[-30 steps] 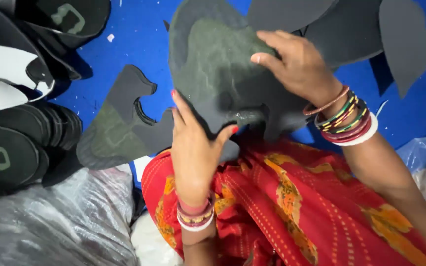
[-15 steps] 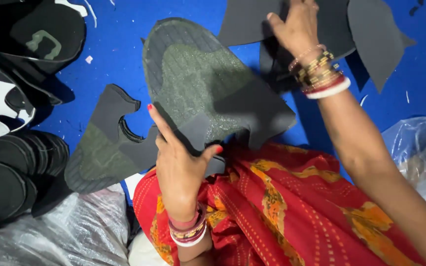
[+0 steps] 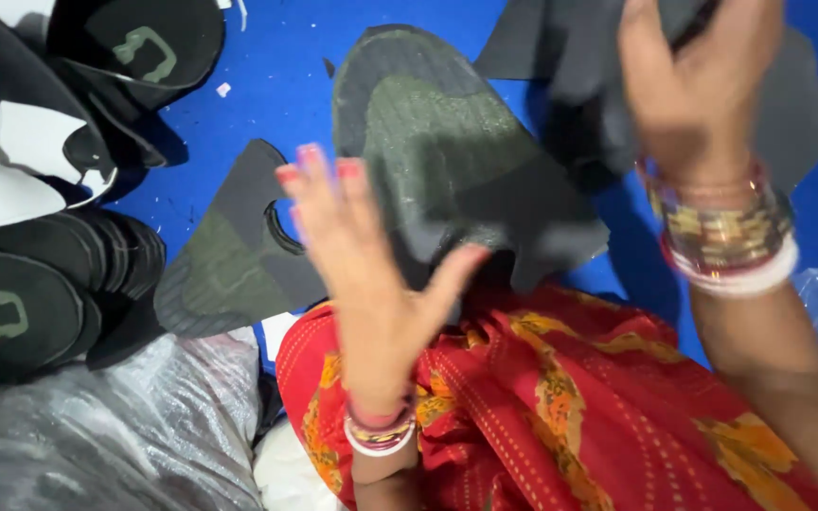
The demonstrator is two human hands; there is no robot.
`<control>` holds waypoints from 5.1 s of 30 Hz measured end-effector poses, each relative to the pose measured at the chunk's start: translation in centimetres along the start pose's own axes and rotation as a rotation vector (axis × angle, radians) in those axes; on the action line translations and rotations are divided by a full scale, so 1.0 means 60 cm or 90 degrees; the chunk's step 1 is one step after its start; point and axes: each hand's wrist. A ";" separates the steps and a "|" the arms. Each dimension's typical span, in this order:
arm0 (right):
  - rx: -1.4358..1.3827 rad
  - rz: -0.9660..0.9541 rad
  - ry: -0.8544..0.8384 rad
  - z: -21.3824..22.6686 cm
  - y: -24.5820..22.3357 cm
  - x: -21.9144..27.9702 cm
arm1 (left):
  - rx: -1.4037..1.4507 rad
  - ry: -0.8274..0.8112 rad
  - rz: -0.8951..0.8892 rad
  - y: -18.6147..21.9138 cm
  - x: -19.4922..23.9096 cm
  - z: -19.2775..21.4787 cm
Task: The person sits on the workshop floor and matches black foam cut pieces to foam sandal soles, aligning each piece on the sole and pressing it down. Matched sets are gathered and stacked into piles beside them.
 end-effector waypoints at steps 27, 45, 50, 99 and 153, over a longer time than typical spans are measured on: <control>-0.327 -0.086 -0.376 -0.128 -0.060 -0.021 | 0.417 -0.180 0.324 -0.098 -0.036 -0.038; -0.111 -0.053 -0.365 -0.159 -0.064 -0.030 | 0.231 -0.096 0.276 -0.108 -0.060 -0.057; -0.163 -0.102 -0.394 -0.159 -0.064 -0.043 | 0.206 -0.130 0.307 -0.111 -0.068 -0.065; 0.023 0.396 -0.501 -0.281 -0.080 -0.011 | -0.198 -0.095 0.023 -0.069 -0.015 -0.171; -0.345 0.361 -0.579 -0.194 -0.274 -0.066 | 0.141 0.361 0.334 -0.279 0.053 0.125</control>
Point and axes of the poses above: each hand's wrist, its own x-axis away from the middle knuckle, its own z-axis out of the back of the hand, y = z × x, and after that the axes turned 9 degrees about z, right-handed
